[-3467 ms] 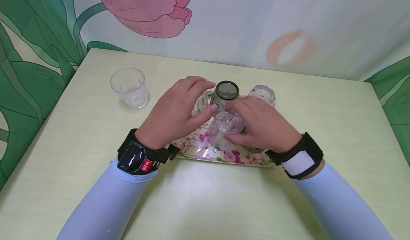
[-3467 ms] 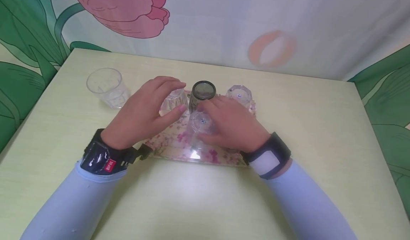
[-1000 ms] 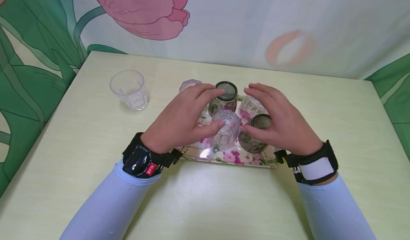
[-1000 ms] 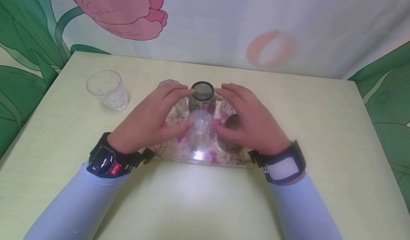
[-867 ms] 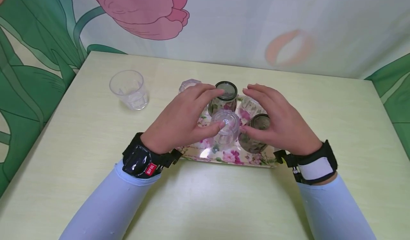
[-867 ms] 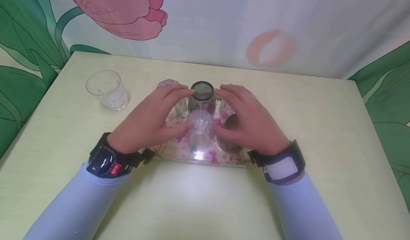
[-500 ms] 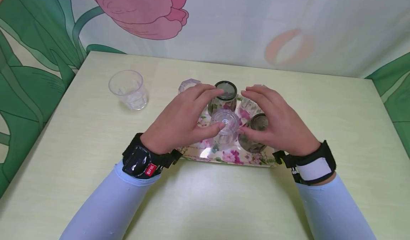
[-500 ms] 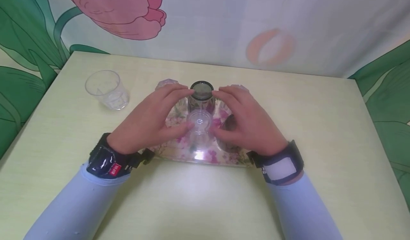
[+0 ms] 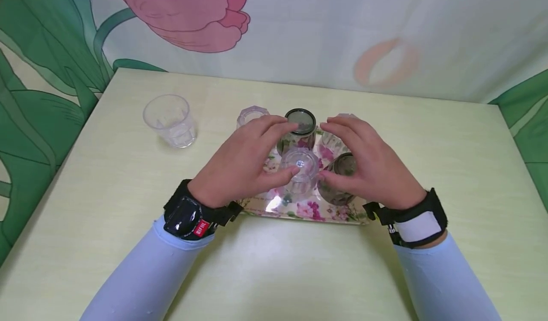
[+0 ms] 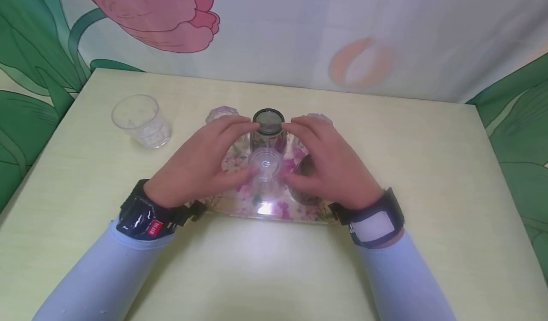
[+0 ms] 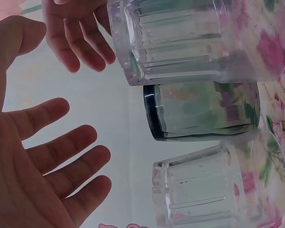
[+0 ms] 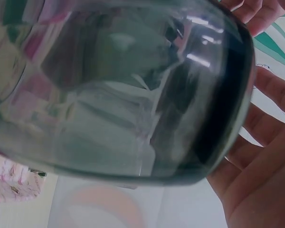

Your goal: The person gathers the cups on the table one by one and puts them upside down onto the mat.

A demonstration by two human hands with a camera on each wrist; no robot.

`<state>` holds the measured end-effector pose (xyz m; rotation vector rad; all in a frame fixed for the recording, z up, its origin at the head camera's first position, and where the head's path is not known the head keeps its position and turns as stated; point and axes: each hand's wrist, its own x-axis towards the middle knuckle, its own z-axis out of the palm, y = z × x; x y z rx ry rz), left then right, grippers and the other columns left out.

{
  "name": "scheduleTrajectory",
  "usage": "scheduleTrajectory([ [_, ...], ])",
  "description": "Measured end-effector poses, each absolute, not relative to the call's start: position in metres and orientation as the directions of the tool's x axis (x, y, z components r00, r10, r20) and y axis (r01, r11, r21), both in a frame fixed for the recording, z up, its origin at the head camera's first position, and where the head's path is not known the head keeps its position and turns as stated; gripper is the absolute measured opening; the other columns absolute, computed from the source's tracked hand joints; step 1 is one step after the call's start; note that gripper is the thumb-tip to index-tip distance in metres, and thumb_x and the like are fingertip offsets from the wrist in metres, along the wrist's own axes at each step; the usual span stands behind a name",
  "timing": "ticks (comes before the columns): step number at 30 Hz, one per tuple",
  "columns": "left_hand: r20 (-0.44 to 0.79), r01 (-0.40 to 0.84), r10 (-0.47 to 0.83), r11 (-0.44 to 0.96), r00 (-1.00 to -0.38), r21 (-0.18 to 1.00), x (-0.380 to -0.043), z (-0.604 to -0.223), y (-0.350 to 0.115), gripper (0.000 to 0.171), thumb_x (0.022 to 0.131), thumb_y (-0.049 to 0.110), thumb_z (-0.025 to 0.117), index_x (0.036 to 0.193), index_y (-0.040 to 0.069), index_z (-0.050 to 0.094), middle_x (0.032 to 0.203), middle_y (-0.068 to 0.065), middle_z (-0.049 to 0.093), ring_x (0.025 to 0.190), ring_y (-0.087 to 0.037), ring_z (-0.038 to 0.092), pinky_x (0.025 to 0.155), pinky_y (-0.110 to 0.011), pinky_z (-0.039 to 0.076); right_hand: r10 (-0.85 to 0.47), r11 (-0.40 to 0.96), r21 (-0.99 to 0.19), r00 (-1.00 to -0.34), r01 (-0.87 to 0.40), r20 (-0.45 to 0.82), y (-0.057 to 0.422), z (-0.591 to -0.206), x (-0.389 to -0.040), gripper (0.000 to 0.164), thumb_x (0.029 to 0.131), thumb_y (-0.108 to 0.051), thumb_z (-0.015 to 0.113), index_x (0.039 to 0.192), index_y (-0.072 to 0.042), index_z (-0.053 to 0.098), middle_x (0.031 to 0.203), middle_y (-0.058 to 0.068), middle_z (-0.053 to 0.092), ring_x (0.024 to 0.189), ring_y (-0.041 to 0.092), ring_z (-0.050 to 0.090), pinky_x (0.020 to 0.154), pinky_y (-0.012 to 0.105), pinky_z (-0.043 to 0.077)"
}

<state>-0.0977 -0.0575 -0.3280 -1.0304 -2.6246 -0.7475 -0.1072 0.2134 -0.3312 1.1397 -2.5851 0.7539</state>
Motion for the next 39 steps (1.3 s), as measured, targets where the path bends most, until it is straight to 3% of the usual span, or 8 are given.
scheduleTrajectory([
  [30, 0.392, 0.682, 0.560, 0.638, -0.730, 0.358, -0.0965, -0.3259, -0.0615, 0.069, 0.088, 0.044, 0.070, 0.143, 0.008, 0.051, 0.137, -0.011, 0.055, 0.127, -0.026, 0.053, 0.110, -0.041, 0.044, -0.641, 0.575, -0.357, -0.676, -0.736, 0.363, 0.2122, -0.3305, -0.1056, 0.080, 0.079, -0.033, 0.083, 0.146, -0.008, 0.048, 0.145, 0.013, 0.048, 0.138, 0.032, 0.042, 0.114, 0.049, 0.038],
  [39, 0.421, 0.662, 0.518, 0.653, -0.745, 0.367, -0.0992, -0.3205, -0.0676, 0.059, 0.091, 0.040, 0.069, 0.138, 0.007, 0.056, 0.134, -0.008, 0.058, 0.127, -0.023, 0.053, 0.109, -0.037, 0.044, -0.639, 0.576, -0.364, -0.681, -0.732, 0.357, 0.2132, -0.3312, -0.1057, 0.080, 0.078, -0.033, 0.084, 0.145, -0.008, 0.049, 0.144, 0.013, 0.049, 0.137, 0.031, 0.042, 0.113, 0.048, 0.039],
])
